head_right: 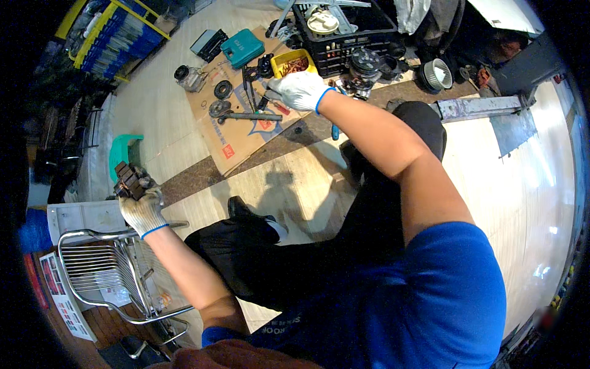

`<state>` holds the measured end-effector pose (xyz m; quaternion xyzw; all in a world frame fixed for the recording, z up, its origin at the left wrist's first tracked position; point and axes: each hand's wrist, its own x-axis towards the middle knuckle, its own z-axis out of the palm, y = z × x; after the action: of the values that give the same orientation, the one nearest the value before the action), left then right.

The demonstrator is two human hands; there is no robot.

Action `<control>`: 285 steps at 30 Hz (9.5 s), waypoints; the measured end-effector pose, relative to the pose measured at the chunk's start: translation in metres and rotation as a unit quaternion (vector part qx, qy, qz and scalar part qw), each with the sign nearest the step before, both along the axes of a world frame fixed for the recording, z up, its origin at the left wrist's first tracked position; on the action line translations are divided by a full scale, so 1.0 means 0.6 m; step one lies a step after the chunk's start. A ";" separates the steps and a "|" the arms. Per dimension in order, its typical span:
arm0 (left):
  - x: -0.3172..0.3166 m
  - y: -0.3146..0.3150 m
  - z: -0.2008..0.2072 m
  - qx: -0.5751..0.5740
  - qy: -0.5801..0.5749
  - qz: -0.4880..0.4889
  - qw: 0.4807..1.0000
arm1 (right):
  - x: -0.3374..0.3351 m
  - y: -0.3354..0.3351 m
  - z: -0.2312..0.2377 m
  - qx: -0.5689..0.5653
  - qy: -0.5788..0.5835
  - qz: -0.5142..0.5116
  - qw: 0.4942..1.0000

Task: The person holds an alternator stator and uses a screwdriver and pliers to manipulate internal wiring and components while sitting at a low workspace.

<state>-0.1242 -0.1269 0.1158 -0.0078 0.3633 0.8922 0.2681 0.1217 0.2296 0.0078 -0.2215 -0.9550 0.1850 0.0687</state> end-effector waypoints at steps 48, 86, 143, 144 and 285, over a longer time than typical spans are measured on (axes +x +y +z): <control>0.090 0.150 -0.032 -0.051 -0.026 -0.027 0.998 | -0.063 -0.176 0.088 -0.033 0.206 0.097 0.973; 0.123 0.175 -0.063 -0.113 0.080 -0.019 0.990 | -0.069 -0.172 0.047 -0.105 0.294 0.268 0.911; 0.072 0.139 -0.038 -0.129 0.064 0.117 0.983 | 0.116 -0.228 0.263 -0.071 0.132 0.431 0.890; 0.069 0.161 -0.026 -0.140 0.043 0.067 0.987 | 0.124 -0.225 0.276 -0.064 0.129 0.420 0.896; 0.127 0.180 -0.039 -0.126 -0.010 0.032 0.992 | -0.054 -0.168 0.041 -0.133 0.161 0.218 0.953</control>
<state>-0.0479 -0.0186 0.0925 -0.0621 0.4693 0.8475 0.2401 0.0895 0.1290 0.0325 0.0179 -0.9231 0.3537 0.1497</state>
